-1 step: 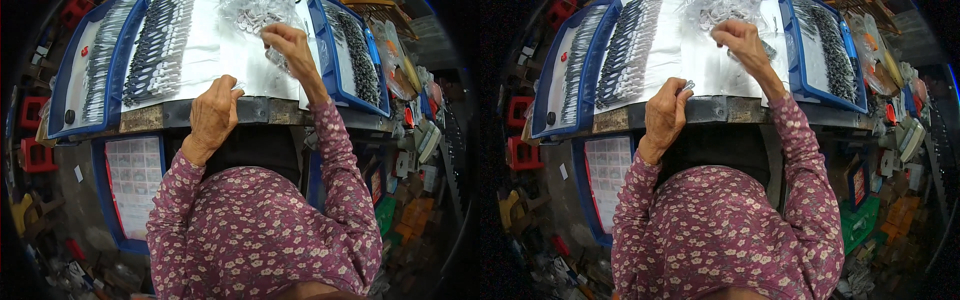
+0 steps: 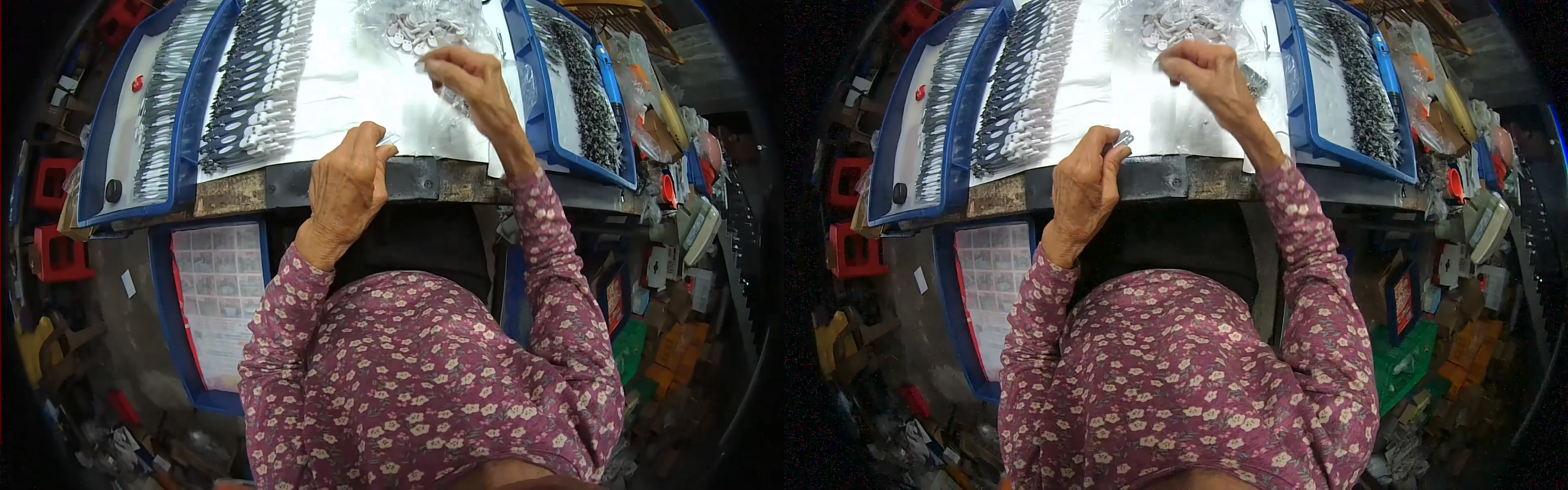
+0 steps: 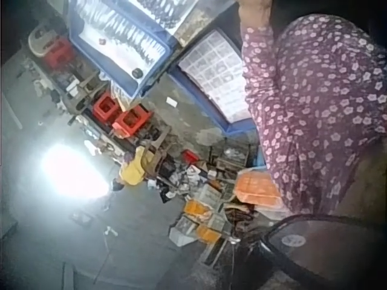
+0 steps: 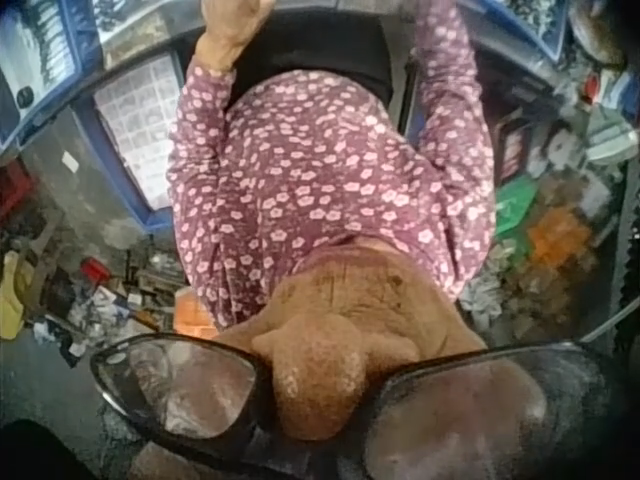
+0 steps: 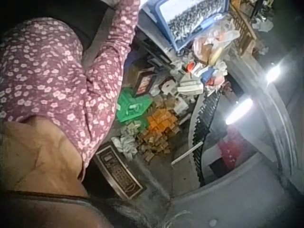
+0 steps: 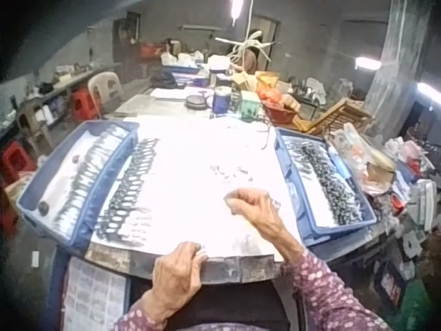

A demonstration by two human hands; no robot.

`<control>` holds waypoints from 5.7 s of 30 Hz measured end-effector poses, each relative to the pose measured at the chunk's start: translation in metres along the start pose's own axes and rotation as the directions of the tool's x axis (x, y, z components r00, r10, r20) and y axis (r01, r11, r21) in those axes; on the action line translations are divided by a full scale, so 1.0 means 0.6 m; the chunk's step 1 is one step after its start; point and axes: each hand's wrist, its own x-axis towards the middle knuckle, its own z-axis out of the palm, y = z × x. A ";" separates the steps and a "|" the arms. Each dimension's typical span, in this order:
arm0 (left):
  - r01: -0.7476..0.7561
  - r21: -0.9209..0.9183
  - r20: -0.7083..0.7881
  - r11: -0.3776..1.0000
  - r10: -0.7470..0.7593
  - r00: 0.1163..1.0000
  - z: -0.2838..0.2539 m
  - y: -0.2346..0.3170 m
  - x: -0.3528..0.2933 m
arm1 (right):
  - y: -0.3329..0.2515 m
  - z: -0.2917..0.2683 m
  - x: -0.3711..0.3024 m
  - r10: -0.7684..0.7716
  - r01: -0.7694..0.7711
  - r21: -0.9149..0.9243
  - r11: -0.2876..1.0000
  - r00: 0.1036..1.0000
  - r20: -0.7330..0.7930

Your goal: Manually attaching small white plastic components onto long metal needle-like strips at a workstation.

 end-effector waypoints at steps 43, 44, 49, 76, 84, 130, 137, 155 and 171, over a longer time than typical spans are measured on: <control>-0.169 -0.039 0.268 0.985 0.173 0.948 0.024 -0.033 -0.085 | 0.003 0.076 -0.192 -0.225 0.271 -0.081 0.959 0.904 0.363; -0.181 -0.045 0.278 0.983 0.186 0.942 0.024 -0.032 -0.087 | 0.002 0.076 -0.193 -0.249 0.299 -0.084 0.950 0.895 0.371; -0.229 -0.063 0.318 0.971 0.237 0.918 0.030 -0.029 -0.098 | 0.018 0.073 -0.211 -0.276 0.318 -0.030 0.948 0.862 0.425; -0.156 -0.072 0.408 0.985 0.172 0.897 0.073 -0.036 -0.155 | 0.057 0.102 -0.270 -0.303 0.320 0.019 0.947 0.874 0.380; -0.264 -0.018 0.437 0.964 0.245 0.865 0.071 -0.045 -0.159 | 0.057 0.121 -0.291 -0.312 0.334 -0.038 0.942 0.911 0.271; -0.299 0.008 0.284 0.954 0.284 0.916 0.088 -0.069 -0.156 | 0.088 0.118 -0.255 -0.362 0.378 0.016 0.926 0.875 0.322; -0.258 0.044 0.276 0.965 0.236 0.932 0.089 -0.053 -0.132 | 0.087 0.101 -0.239 -0.354 0.351 0.065 0.934 0.888 0.293; -0.097 -0.084 0.301 0.992 0.118 0.946 0.099 0.016 -0.036 | 0.150 -0.144 -0.120 0.088 -0.138 -0.421 0.896 0.987 -0.138; 0.046 -0.208 0.246 0.977 0.007 0.969 0.099 0.031 -0.028 | 0.216 -0.116 -0.077 -0.165 0.095 -0.732 0.675 0.986 -0.024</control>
